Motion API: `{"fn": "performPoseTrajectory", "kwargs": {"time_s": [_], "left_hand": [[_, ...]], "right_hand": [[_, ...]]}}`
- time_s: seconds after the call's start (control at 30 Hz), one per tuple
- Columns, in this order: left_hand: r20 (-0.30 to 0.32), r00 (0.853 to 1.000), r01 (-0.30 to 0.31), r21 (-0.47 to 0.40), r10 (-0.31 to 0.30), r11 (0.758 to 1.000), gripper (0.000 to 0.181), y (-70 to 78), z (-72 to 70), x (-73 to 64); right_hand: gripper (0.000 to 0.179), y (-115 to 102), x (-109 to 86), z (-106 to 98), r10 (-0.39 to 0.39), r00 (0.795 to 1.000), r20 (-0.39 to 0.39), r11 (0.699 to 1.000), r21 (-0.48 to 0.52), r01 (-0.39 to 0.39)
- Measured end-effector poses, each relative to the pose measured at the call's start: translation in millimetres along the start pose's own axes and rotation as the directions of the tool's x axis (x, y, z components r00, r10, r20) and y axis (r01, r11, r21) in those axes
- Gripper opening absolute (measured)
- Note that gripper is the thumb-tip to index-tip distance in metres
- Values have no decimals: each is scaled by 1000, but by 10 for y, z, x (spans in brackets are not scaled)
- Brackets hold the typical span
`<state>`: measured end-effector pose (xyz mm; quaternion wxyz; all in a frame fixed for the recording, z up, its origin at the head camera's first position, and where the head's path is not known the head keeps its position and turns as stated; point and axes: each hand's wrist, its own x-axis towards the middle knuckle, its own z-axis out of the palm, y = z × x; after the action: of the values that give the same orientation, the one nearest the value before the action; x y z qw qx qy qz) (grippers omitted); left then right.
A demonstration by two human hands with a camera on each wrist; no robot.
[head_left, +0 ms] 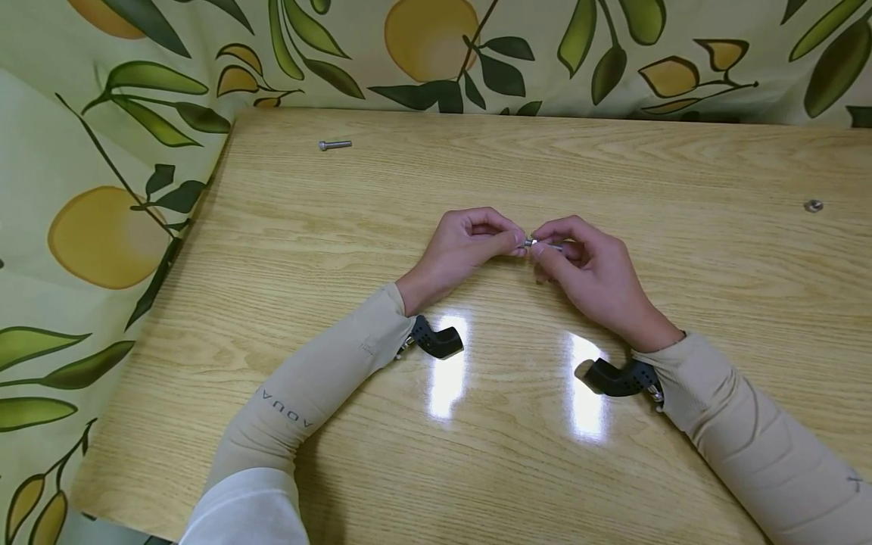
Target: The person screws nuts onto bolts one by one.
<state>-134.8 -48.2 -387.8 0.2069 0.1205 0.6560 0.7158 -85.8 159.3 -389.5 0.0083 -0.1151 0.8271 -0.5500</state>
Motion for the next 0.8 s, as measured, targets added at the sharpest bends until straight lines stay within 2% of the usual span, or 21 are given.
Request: {"fn": "performPoseTrajectory", "kwargs": {"time_s": [0.13, 0.2, 0.3, 0.4, 0.6, 0.8], "left_hand": [[1, 1000, -4, -3, 4, 1000, 11, -2, 2, 1], [2, 1000, -9, -4, 9, 1000, 11, -3, 3, 0], [3, 1000, -12, -5, 12, 1000, 11, -4, 5, 0], [3, 1000, -12, -7, 12, 1000, 11, -5, 7, 2], [3, 1000, -13, -3, 13, 1000, 11, -9, 2, 4], [8, 1000, -12, -12, 12, 1000, 13, -7, -4, -4]], "right_hand": [[30, 2, -1, -2, -45, 999, 13, 998, 45, 44], [27, 7, 0, 0, -51, 999, 7, 998, 39, 51], [18, 8, 3, 2, -24, 1000, -4, 1000, -4, 24], [18, 4, 2, 1, 6, 1000, -4, 1000, -12, -6], [29, 11, 0, -4, -35, 999, 13, 999, 25, 34], [18, 18, 0, -7, -3, 1000, -7, 1000, 17, 3]]}}
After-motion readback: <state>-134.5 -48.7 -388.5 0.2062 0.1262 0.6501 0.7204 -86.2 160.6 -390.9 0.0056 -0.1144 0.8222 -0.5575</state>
